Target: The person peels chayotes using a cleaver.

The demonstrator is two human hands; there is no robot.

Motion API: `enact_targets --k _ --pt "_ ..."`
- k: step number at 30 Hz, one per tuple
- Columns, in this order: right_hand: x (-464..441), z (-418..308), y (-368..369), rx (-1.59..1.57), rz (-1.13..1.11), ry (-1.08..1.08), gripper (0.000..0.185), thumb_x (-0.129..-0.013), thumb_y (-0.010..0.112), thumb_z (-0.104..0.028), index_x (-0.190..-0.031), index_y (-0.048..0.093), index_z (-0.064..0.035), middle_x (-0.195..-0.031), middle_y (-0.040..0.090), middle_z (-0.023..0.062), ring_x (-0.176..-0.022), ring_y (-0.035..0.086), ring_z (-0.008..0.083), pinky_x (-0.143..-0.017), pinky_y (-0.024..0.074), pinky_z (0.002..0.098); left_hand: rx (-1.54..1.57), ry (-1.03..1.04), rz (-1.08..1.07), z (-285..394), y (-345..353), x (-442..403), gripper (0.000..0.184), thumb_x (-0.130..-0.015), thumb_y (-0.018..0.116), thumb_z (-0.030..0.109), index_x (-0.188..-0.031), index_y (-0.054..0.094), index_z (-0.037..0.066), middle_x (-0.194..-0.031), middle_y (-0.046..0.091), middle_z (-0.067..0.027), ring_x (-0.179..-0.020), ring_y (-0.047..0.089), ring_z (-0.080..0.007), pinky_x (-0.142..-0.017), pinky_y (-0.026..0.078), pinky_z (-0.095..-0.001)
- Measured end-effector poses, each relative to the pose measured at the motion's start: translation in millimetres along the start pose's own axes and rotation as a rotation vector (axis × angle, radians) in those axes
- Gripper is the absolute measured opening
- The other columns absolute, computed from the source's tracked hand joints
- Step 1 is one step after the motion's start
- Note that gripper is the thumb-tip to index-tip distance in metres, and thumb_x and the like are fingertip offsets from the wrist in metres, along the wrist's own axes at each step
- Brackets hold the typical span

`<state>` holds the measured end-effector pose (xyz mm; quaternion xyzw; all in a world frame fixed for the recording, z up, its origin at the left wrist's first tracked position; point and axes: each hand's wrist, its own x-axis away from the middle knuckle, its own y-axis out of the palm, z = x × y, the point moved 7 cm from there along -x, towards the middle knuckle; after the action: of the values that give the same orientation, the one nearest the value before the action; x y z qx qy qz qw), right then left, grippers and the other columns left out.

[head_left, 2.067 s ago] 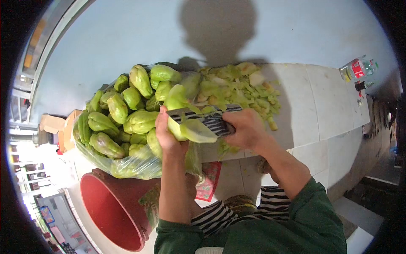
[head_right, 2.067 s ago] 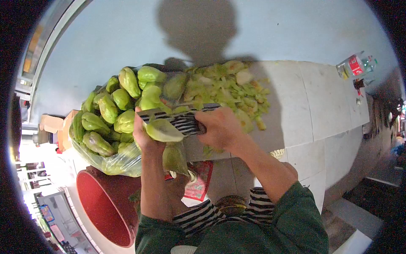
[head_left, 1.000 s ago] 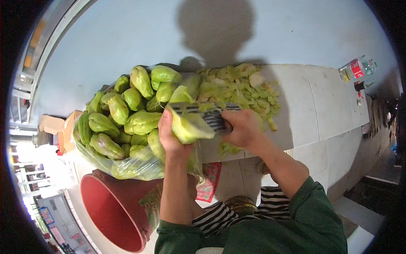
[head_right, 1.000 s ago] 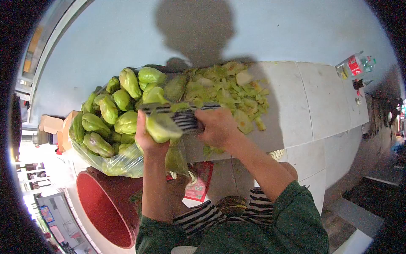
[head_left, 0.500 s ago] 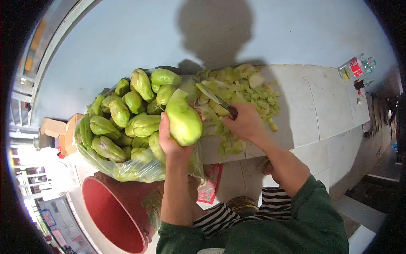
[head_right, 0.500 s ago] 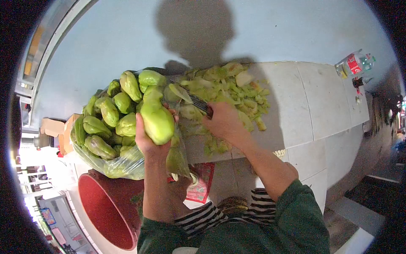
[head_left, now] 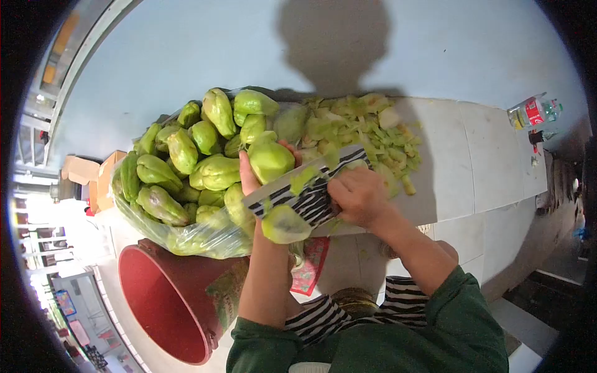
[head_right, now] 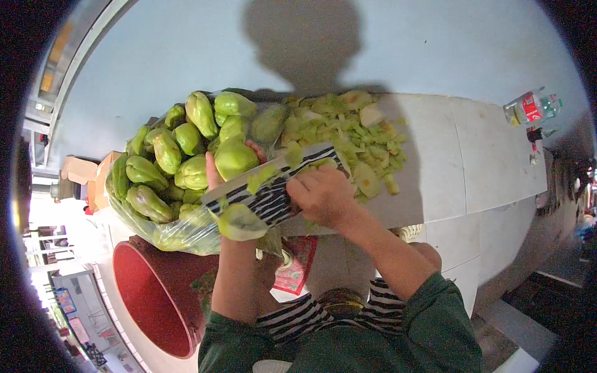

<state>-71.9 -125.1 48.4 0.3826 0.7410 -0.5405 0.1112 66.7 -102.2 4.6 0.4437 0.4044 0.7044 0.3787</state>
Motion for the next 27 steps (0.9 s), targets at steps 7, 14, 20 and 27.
enact_targets --k 7,14,20,27 --pt "-0.5 -11.9 4.1 0.113 -0.006 -0.078 0.014 -0.059 0.058 -0.014 -0.064 0.046 -0.0092 -0.059 0.046 0.0033 -0.055 0.051 0.0203 -0.050 0.0384 0.0326 -0.084 0.024 -0.052 -2.3 -11.2 -6.3 0.057 -0.089 0.049 0.053 -0.103 0.056 -0.002 -0.094 0.060 -0.0149 -0.086 0.058 -0.0279 -0.079 0.050 -0.0369" --pt "2.4 -15.9 8.3 0.221 -0.053 -0.103 0.010 -0.067 0.057 -0.018 -0.069 0.049 -0.0130 -0.061 0.051 -0.0005 -0.060 0.057 0.0157 -0.056 0.0423 0.0295 -0.108 0.040 -0.026 -5.9 -10.3 -3.8 0.057 -0.090 0.046 0.053 -0.103 0.055 -0.002 -0.092 0.060 -0.0145 -0.086 0.058 -0.0266 -0.077 0.051 -0.0359" --pt "11.0 20.6 11.9 0.179 -0.036 0.126 0.012 -0.066 0.059 -0.018 -0.070 0.049 -0.0113 -0.061 0.053 0.0029 -0.058 0.058 0.0225 -0.053 0.0449 0.0360 -0.199 0.127 -0.043 2.8 -7.7 -5.1 0.053 -0.089 0.044 0.051 -0.101 0.055 0.000 -0.090 0.060 -0.0142 -0.087 0.059 -0.0272 -0.076 0.051 -0.0381" --pt "4.4 4.4 5.7 -0.005 -0.079 0.044 0.024 -0.057 0.065 -0.011 -0.070 0.046 -0.0081 -0.061 0.051 0.0081 -0.057 0.054 0.0289 -0.052 0.0412 0.0394 -0.063 -0.060 -0.112 1.0 -12.0 -11.1 0.050 -0.086 0.052 0.047 -0.101 0.055 0.000 -0.093 0.062 -0.0152 -0.087 0.059 -0.0286 -0.075 0.051 -0.0407"
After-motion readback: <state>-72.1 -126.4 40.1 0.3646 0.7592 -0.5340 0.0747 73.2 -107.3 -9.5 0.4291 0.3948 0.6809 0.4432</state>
